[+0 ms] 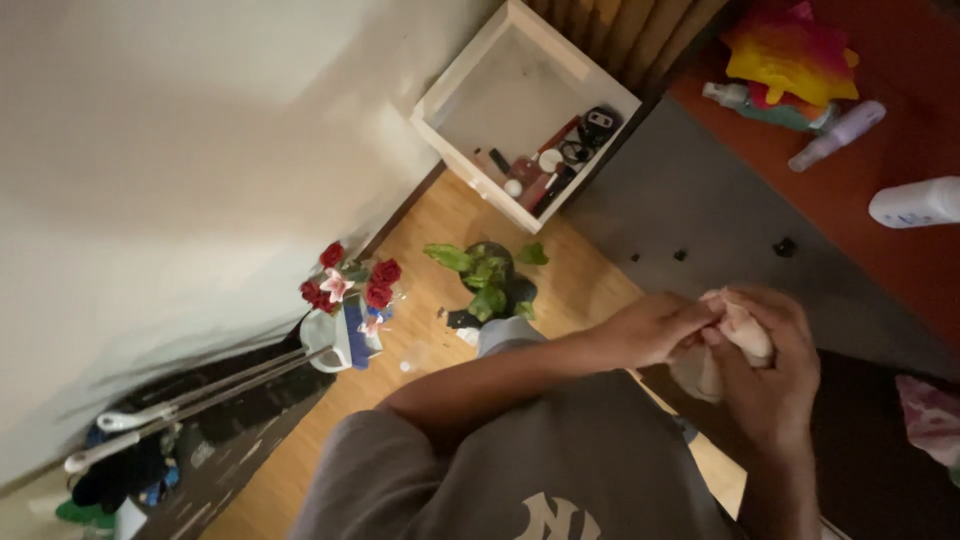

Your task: Cleaning various cosmetic and personal care items with a cloth.

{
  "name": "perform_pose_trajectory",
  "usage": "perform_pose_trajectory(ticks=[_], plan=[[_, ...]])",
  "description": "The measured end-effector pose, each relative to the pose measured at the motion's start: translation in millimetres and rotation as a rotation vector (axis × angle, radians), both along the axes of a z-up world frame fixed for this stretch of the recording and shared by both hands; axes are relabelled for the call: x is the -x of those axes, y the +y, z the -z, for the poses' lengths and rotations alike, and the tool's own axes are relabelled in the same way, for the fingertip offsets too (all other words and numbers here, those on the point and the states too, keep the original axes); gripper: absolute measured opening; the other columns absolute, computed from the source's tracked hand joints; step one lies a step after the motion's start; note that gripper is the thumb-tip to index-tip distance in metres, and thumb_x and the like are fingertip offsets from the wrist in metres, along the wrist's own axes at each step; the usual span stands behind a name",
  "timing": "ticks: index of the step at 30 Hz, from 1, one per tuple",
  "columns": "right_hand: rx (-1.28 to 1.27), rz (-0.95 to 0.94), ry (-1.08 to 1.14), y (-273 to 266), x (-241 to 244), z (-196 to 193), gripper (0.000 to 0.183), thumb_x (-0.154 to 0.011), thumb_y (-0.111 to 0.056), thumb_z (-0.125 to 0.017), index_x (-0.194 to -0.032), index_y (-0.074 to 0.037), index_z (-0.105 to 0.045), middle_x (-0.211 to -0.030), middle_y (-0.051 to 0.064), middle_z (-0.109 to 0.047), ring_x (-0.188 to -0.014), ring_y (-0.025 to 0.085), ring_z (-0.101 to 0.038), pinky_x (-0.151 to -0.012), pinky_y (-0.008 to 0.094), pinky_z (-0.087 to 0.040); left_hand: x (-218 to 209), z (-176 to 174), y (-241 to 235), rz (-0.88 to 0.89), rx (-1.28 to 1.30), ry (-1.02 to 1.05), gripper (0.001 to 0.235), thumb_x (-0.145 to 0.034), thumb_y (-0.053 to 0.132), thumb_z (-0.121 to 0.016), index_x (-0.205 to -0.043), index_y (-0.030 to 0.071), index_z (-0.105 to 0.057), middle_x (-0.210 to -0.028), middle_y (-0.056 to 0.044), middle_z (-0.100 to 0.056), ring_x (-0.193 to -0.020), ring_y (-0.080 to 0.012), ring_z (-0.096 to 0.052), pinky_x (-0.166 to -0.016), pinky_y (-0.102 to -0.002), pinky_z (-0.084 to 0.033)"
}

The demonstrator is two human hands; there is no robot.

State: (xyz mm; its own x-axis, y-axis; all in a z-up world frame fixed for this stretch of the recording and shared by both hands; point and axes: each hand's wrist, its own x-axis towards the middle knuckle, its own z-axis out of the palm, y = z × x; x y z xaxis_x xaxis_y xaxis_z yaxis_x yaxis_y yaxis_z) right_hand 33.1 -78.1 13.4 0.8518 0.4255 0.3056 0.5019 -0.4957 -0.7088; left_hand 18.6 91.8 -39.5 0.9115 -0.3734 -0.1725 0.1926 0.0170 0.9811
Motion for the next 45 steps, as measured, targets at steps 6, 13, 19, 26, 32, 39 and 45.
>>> perform_pose_trajectory(ticks=[6, 13, 19, 26, 32, 39, 45], plan=[[0.046, 0.257, 0.115, 4.4, -6.3, 31.6, 0.014, -0.1, 0.001, -0.073, -0.108, 0.01, -0.065, -0.096, 0.02, -0.069, -0.074, 0.023, -0.059, -0.069, 0.035, -0.049, -5.3, -25.8, 22.7, 0.003, 0.15, 0.235, 0.072, -0.095, 0.068, -0.037, -0.069, 0.004, -0.059, -0.059, -0.004, -0.049, -0.054, -0.0155, -0.044, -0.052, -0.032, -0.037], [-0.54, 0.623, 0.278, 58.1, -27.1, 21.6, 0.036, -0.113, -0.022, -0.056, -0.078, -0.016, -0.05, -0.064, -0.001, -0.052, -0.055, 0.005, -0.047, -0.055, 0.021, -0.037, -18.4, -14.0, 19.9, -0.098, -0.338, -0.356, 0.054, -0.104, 0.05, -0.028, -0.084, 0.008, -0.056, -0.055, -0.011, -0.058, -0.051, -0.0298, -0.056, -0.045, -0.043, -0.047], [-0.888, 0.723, 0.427, 120.5, -20.6, -33.1, 0.017, -0.106, -0.027, -0.064, -0.103, -0.012, -0.057, -0.078, 0.002, -0.066, -0.071, 0.009, -0.071, -0.071, 0.018, -0.055, -36.6, -58.9, 44.5, -0.185, -0.14, -0.29, 0.043, -0.11, 0.04, -0.032, -0.1, 0.007, -0.058, -0.067, -0.023, -0.065, -0.08, -0.0472, -0.071, -0.062, -0.058, -0.056], [-0.781, 0.621, 0.179, 78.5, -23.2, 42.6, 0.029, -0.113, -0.021, -0.058, -0.095, 0.001, -0.059, -0.065, 0.018, -0.06, -0.049, 0.024, -0.064, -0.048, 0.031, -0.051, -35.6, -39.4, 56.5, 0.064, -0.108, -0.286, 0.045, -0.109, 0.04, -0.028, -0.118, 0.003, -0.052, -0.07, -0.026, -0.067, -0.08, -0.0494, -0.071, -0.065, -0.065, -0.055], [-0.585, 0.83, 0.086, 100.5, -27.9, 8.2, 0.048, -0.122, -0.041, -0.055, -0.083, -0.014, -0.052, -0.072, 0.007, -0.065, -0.061, 0.005, -0.056, -0.059, 0.02, -0.046, -24.1, -23.2, 61.8, 0.08, 0.099, -0.305, 0.038, -0.111, 0.03, -0.037, -0.117, -0.004, -0.053, -0.093, -0.037, -0.066, -0.095, -0.0635, -0.063, -0.074, -0.069, -0.056], [-0.531, 0.634, 0.043, 86.6, -10.6, 54.7, 0.033, -0.118, -0.025, -0.066, -0.092, -0.006, -0.06, -0.087, 0.012, -0.066, -0.078, 0.007, -0.051, -0.082, 0.023, -0.045, -11.4, 20.2, 61.3, 0.012, 0.221, -0.151, 0.035, -0.113, 0.042, -0.042, -0.129, 0.014, -0.056, -0.099, -0.018, -0.071, -0.102, -0.0445, -0.071, -0.082, -0.054, -0.058], [-0.25, 0.486, 0.116, 122.6, 4.5, 63.2, 0.022, -0.11, -0.014, -0.066, -0.104, 0.006, -0.061, -0.091, 0.02, -0.064, -0.086, 0.023, -0.058, -0.082, 0.042, -0.048, -36.0, 10.6, 72.5, -0.094, -0.204, -0.496, 0.031, -0.108, 0.023, -0.038, -0.106, 0.004, -0.062, -0.083, -0.021, -0.069, -0.076, -0.0482, -0.071, -0.07, -0.054, -0.056]])
